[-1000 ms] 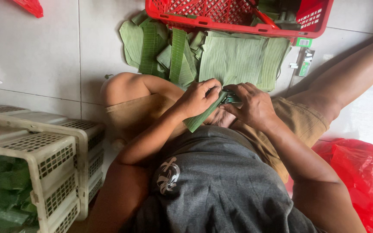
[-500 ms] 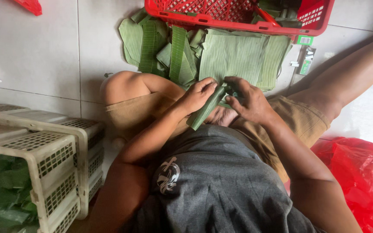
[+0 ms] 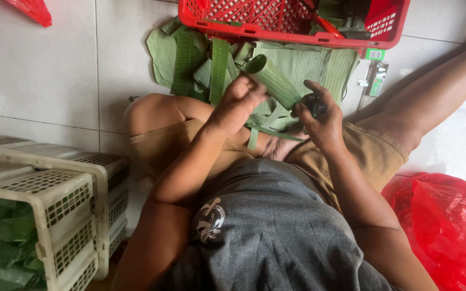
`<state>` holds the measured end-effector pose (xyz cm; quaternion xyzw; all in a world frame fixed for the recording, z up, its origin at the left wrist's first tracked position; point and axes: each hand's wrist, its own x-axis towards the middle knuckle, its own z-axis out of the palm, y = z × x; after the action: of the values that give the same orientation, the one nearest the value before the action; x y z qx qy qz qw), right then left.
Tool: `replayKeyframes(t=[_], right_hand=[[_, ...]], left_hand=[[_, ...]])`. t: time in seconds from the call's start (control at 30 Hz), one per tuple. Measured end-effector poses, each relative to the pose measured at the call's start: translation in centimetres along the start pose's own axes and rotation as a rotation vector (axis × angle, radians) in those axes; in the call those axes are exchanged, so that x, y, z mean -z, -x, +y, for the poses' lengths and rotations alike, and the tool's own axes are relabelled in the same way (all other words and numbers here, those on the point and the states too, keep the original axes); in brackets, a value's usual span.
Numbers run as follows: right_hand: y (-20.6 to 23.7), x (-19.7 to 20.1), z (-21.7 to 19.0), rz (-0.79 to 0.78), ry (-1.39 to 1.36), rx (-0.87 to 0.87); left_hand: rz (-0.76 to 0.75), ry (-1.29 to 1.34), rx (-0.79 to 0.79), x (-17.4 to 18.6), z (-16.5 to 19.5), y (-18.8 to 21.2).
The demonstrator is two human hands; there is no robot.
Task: The person sits on the floor folding cut banana leaf pieces, rolling and creasing them into folded leaf wraps by hand, and occasionally trims a piece with scissors before placing finished folded leaves into a red plastic basket.
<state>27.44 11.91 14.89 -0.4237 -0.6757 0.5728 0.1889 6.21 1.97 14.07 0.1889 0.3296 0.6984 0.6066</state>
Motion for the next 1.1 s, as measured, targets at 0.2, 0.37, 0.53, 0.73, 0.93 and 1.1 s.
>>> replayKeyframes(t=[0.2,0.37,0.53,0.73,0.93,1.1], right_hand=[[1.0,-1.4,0.7,-0.023,0.243,0.201],[0.2,0.7,0.7,-0.085,-0.074,0.143],[-0.6,0.8,0.4,-0.156,-0.251,0.205],[-0.2,-1.1,0.9,-0.03,-0.129,0.058],[1.6,-3.4,0.0,-0.062,-0.262,0.177],[1.8,-4.1,0.5,0.045,-0.295,0.138]], left_hand=[[0.168,-0.849,-0.246,-2.1,-1.1,-0.4],[-0.002,-0.85,-0.193,-2.9,-0.3,0.9],[0.006,-0.807,-0.243,-3.1,-0.8,0.9],[0.117,-0.902,-0.278,-2.3,-2.3,0.8],[0.335,-0.832,-0.345,-2.5,-2.8,0.1],[0.142,-0.939,-0.624,-3.0,-1.7,0.7]])
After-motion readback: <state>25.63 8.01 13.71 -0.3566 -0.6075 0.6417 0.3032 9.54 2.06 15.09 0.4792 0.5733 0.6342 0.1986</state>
